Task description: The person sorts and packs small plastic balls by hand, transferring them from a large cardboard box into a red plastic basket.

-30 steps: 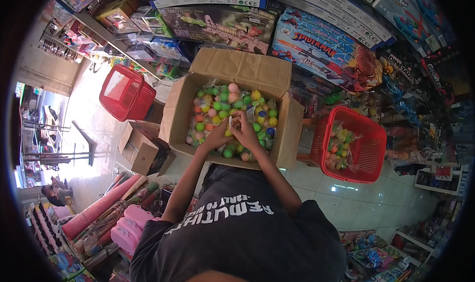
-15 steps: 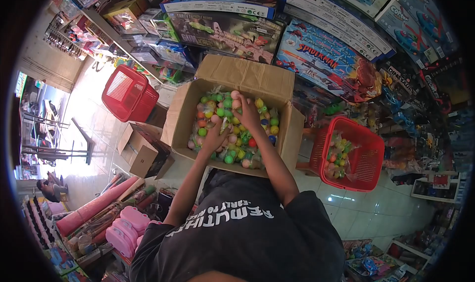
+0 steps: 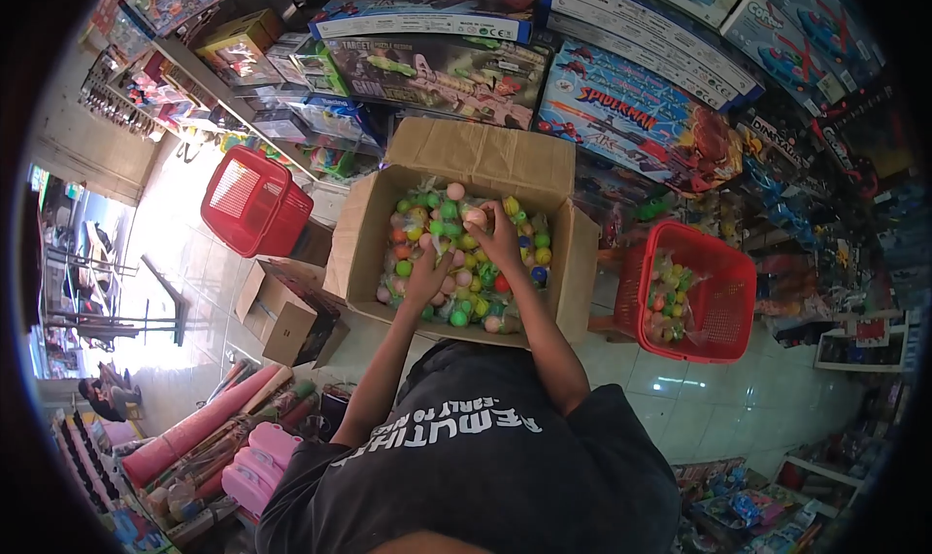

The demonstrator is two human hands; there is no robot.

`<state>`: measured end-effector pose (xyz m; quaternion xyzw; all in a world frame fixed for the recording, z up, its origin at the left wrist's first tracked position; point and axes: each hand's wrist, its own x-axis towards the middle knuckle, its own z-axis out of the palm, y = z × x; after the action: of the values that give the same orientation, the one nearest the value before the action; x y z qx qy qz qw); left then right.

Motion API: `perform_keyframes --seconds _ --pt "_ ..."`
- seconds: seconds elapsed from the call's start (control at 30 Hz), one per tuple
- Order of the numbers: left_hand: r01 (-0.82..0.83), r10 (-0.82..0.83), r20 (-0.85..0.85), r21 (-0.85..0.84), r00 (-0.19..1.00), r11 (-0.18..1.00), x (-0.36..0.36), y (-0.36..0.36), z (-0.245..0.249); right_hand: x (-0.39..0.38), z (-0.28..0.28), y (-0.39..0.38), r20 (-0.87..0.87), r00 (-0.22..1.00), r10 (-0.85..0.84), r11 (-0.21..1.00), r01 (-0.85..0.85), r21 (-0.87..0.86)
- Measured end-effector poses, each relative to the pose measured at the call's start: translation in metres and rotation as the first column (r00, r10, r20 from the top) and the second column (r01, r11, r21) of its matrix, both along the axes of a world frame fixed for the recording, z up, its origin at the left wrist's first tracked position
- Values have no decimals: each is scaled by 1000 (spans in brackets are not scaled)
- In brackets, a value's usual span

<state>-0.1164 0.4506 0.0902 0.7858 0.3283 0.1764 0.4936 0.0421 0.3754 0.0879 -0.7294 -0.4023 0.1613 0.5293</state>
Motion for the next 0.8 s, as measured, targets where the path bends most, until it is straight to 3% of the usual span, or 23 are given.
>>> perform_keyframes --seconds 0.07,0.1,0.13,0.2,0.27,0.3,0.37,0.53,0.6,0.73,0.8 --pt "19 -27 -75 -95 997 995 1 3 -2 -7 9 -14 -303 953 -24 999 15 -32" --pt "-23 28 26 -177 999 984 3 4 -5 -14 17 -21 -303 952 -39 999 30 -36" --pt "-57 91 122 -262 988 963 4 4 -5 -21 26 -27 -407 913 -24 1000 26 0" --pt "-28 81 152 -325 985 945 4 2 -2 -29 28 -39 -503 864 -20 998 44 37" --pt "41 135 170 -755 976 655 2 1 3 -34 21 -51 -537 843 -34 999 18 -35" --pt "56 115 172 -756 978 653 0 -1 9 -43 26 -55 -560 825 -69 998 63 -30" --pt "257 -34 299 -750 954 610 -4 -7 21 -50 27 -64 -562 825 -57 998 68 -2" --pt "388 -252 297 -646 921 657 -12 -33 44 -62 41 -89 -535 843 -63 998 45 -48" --pt "478 -384 290 -612 877 630 -11 -39 42 -71 54 -98 -569 813 -129 991 133 -34" --pt "493 -426 263 -596 866 634 -4 -54 48 -77 64 -120 -626 762 -166 977 215 2" --pt "473 -343 333 -708 879 524 -1 -65 59 -81 75 -135 -643 748 -165 976 216 1"
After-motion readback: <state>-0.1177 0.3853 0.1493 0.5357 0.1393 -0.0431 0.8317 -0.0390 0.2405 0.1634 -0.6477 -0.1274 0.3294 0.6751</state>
